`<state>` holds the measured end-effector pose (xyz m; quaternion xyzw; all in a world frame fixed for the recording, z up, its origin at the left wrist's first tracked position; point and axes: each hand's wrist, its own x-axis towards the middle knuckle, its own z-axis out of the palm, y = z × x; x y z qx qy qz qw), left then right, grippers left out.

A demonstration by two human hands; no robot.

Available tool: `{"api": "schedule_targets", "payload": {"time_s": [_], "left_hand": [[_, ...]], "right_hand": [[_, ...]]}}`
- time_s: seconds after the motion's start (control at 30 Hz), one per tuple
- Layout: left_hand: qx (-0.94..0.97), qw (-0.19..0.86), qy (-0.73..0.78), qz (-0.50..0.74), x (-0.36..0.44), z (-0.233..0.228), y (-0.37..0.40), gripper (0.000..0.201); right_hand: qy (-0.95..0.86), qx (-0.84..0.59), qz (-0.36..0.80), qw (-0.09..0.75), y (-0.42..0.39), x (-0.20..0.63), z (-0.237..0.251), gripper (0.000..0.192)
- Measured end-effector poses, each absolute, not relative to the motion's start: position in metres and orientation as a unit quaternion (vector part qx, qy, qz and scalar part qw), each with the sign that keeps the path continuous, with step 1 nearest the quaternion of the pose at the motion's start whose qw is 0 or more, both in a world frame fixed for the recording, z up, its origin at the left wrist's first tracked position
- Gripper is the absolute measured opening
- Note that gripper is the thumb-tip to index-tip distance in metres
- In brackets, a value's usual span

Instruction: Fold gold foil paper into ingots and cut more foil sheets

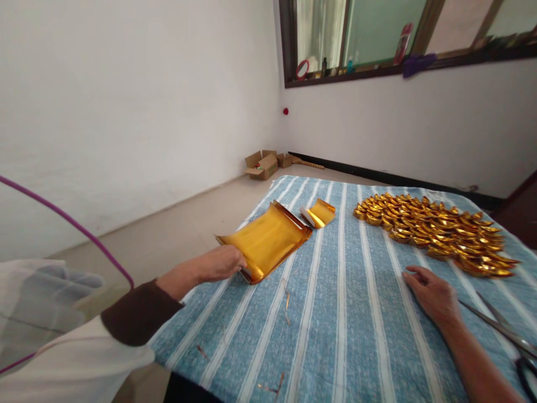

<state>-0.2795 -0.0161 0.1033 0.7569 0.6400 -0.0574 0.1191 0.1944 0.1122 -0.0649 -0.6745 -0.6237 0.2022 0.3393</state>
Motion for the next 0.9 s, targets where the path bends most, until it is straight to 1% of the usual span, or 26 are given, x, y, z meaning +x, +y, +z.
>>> {"api": "schedule_targets", "payload": {"time_s": [0.1,0.3,0.43,0.5,0.63,0.73,0.77,0.8,0.83,0.87,0.9], "left_hand": [[0.769,0.131,0.621,-0.071,-0.283,0.100,-0.014,0.022],[0.771,0.096,0.627,-0.054,-0.282,0.104,-0.010,0.018],[0.799,0.076,0.597,-0.027,-0.256,0.119,-0.014,0.019],[0.822,0.052,0.567,-0.018,-0.234,0.122,-0.017,0.017],[0.872,-0.007,0.489,0.016,-0.177,0.113,-0.020,0.024],[0.908,-0.014,0.417,0.040,-0.129,0.094,-0.018,0.019],[0.913,-0.011,0.406,0.044,-0.113,0.087,-0.017,0.015],[0.919,0.000,0.392,0.045,-0.097,0.081,-0.017,0.012],[0.926,0.015,0.375,0.046,-0.082,0.075,-0.017,0.009],[0.930,0.031,0.363,0.051,-0.068,0.072,-0.017,0.009],[0.934,0.050,0.350,0.057,-0.056,0.070,-0.017,0.010]], "right_hand": [[-0.621,-0.675,0.207,0.341,0.112,0.194,-0.063,0.054],[-0.627,-0.671,0.197,0.343,0.113,0.195,-0.064,0.052],[-0.639,-0.659,0.146,0.369,0.108,0.188,-0.062,0.048],[-0.677,-0.613,0.112,0.392,0.098,0.176,-0.053,0.044],[-0.793,-0.421,0.149,0.414,0.061,0.135,-0.023,0.036],[-0.848,-0.302,0.187,0.393,0.037,0.111,-0.005,0.050],[-0.848,-0.285,0.198,0.400,0.032,0.108,-0.001,0.050],[-0.846,-0.282,0.216,0.397,0.028,0.109,0.002,0.043],[-0.843,-0.287,0.239,0.388,0.026,0.113,0.005,0.032],[-0.839,-0.298,0.266,0.369,0.025,0.120,0.007,0.021],[-0.837,-0.311,0.296,0.339,0.024,0.129,0.008,0.015]]}}
